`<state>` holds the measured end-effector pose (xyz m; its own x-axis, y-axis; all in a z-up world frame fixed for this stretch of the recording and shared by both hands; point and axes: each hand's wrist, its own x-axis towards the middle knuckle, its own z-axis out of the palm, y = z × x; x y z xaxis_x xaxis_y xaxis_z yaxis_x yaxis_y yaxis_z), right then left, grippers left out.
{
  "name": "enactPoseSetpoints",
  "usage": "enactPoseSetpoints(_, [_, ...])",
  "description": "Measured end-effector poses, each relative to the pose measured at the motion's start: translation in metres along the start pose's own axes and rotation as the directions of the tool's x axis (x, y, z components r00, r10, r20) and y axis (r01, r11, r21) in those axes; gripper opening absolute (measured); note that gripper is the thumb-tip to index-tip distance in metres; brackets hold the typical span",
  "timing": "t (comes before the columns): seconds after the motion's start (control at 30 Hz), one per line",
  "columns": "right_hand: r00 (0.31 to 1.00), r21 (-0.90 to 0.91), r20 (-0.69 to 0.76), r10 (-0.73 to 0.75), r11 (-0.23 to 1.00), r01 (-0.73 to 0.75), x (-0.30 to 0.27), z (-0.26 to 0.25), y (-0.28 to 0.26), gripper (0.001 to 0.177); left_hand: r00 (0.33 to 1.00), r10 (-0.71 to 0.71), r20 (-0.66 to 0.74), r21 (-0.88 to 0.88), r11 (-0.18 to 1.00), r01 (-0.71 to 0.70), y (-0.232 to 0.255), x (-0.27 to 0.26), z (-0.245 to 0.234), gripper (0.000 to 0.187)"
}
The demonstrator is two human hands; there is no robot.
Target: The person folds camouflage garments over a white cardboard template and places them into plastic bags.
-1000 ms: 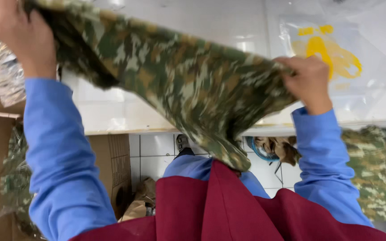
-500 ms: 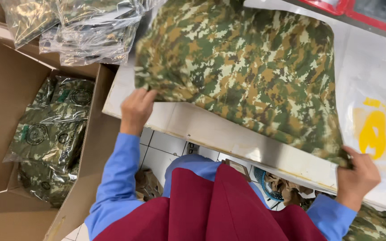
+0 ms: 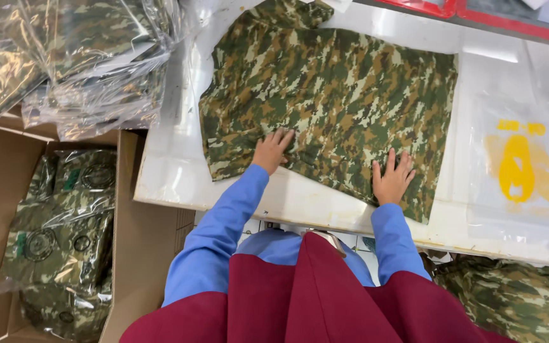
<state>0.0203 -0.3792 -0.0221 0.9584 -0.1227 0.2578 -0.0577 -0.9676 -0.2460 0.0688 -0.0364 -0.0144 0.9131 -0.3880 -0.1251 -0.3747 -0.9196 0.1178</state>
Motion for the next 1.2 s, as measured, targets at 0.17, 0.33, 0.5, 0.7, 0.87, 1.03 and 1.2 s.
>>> enactPoseSetpoints(0.17, [0.999,-0.01,-0.039,0.014,1.0,-0.014,0.003,0.008,0.015,0.063,0.987,-0.142,0.07,0.262,0.958,0.12,-0.02,0.005,0.019,0.101])
enactPoseSetpoints(0.33, [0.992,0.04,0.115,0.058,0.997,-0.063,0.0,0.012,0.028,0.066,0.786,-0.398,0.474,0.297,0.912,0.283,-0.044,-0.054,0.058,0.045])
enactPoseSetpoints(0.5, [0.988,0.026,0.141,0.058,0.998,-0.062,-0.009,0.017,0.052,0.068,0.636,-0.176,0.751,-0.162,0.885,0.436,-0.018,-0.106,-0.092,0.11])
enactPoseSetpoints(0.7, [0.984,0.005,0.177,0.019,1.0,-0.02,-0.019,0.007,0.074,0.067,0.871,-0.491,-0.019,-0.202,0.855,0.477,-0.024,-0.077,-0.01,0.094])
enactPoseSetpoints(0.87, [0.981,0.016,0.195,0.014,1.0,-0.018,-0.039,-0.002,0.1,0.066,0.793,-0.594,-0.139,-0.179,0.802,0.569,-0.014,-0.069,0.032,0.093])
enactPoseSetpoints(1.03, [0.958,0.104,0.269,0.101,0.986,-0.133,-0.035,0.002,0.102,0.073,0.766,-0.631,-0.123,-0.195,0.772,0.605,-0.017,-0.07,0.049,0.093])
enactPoseSetpoints(1.2, [0.982,0.034,0.153,0.109,0.993,-0.115,0.025,0.0,0.084,0.07,0.705,-0.681,-0.197,-0.192,0.732,0.654,-0.03,-0.045,0.042,0.086])
